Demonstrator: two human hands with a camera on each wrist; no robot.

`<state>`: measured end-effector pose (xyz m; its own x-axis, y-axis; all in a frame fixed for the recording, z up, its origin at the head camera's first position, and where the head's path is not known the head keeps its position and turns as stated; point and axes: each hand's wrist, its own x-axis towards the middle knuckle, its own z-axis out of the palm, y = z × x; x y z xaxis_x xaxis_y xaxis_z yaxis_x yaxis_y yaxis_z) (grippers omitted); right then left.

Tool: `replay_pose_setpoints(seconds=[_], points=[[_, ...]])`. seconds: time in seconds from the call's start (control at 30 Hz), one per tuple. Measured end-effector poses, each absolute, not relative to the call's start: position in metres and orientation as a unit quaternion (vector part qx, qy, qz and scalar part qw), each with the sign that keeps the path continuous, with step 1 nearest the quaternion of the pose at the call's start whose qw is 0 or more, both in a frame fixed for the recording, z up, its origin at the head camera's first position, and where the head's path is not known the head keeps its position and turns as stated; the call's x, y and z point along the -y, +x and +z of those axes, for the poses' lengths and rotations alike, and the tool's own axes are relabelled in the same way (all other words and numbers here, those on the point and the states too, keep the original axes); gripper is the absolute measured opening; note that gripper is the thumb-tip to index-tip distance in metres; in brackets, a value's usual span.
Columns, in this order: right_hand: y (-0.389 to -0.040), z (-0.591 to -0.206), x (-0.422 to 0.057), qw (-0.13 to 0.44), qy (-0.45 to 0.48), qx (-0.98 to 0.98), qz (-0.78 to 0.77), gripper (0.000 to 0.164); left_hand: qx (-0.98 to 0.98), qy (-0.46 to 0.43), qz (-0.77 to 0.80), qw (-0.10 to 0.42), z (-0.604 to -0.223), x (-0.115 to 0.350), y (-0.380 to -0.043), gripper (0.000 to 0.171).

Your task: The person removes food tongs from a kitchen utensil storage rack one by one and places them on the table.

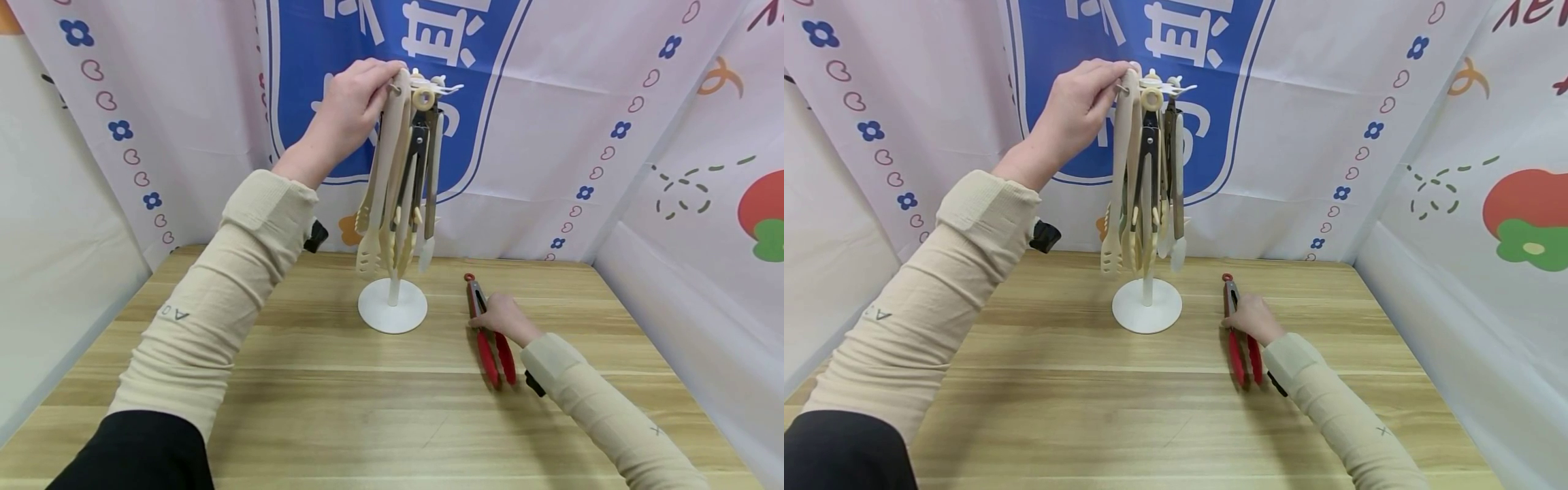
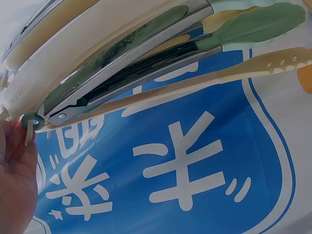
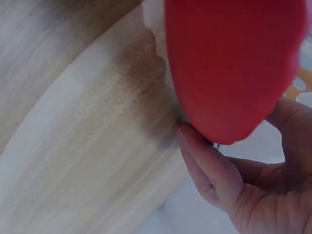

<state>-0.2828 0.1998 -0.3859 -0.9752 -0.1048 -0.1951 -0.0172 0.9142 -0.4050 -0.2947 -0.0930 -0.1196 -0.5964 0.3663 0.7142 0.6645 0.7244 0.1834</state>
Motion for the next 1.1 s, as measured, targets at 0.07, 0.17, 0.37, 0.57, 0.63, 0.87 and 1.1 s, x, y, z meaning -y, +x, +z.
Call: replay_pose_setpoints(seconds=[0.07, 0.17, 0.37, 0.57, 0.63, 0.87, 1.1], points=[[-0.283, -0.387, -0.2, 0.106, -0.032, -0.973, -0.202, 0.035, 0.865, -0.298, -0.221, 0.336, -0.119, 0.093, -0.295, 0.035], [-0.283, -0.387, -0.2, 0.106, -0.03, -0.974, -0.2, 0.035, 0.866, -0.298, -0.221, 0.336, -0.119, 0.092, -0.294, 0.035], [-0.282, -0.386, -0.199, 0.115, -0.019, -0.974, -0.194, 0.036, 0.867, -0.296, -0.22, 0.335, -0.119, 0.093, -0.295, 0.035], [-0.282, -0.384, -0.197, 0.124, -0.023, -0.973, -0.192, 0.035, 0.868, -0.295, -0.22, 0.334, -0.12, 0.093, -0.295, 0.035], [-0.282, -0.383, -0.197, 0.128, -0.021, -0.974, -0.188, 0.035, 0.867, -0.295, -0.219, 0.335, -0.12, 0.093, -0.295, 0.035], [-0.282, -0.381, -0.195, 0.135, -0.017, -0.975, -0.175, 0.034, 0.865, -0.299, -0.218, 0.338, -0.12, 0.092, -0.295, 0.035], [-0.283, -0.373, -0.192, 0.118, -0.032, -0.975, -0.185, 0.022, 0.866, -0.296, -0.22, 0.337, -0.12, 0.093, -0.295, 0.035]])
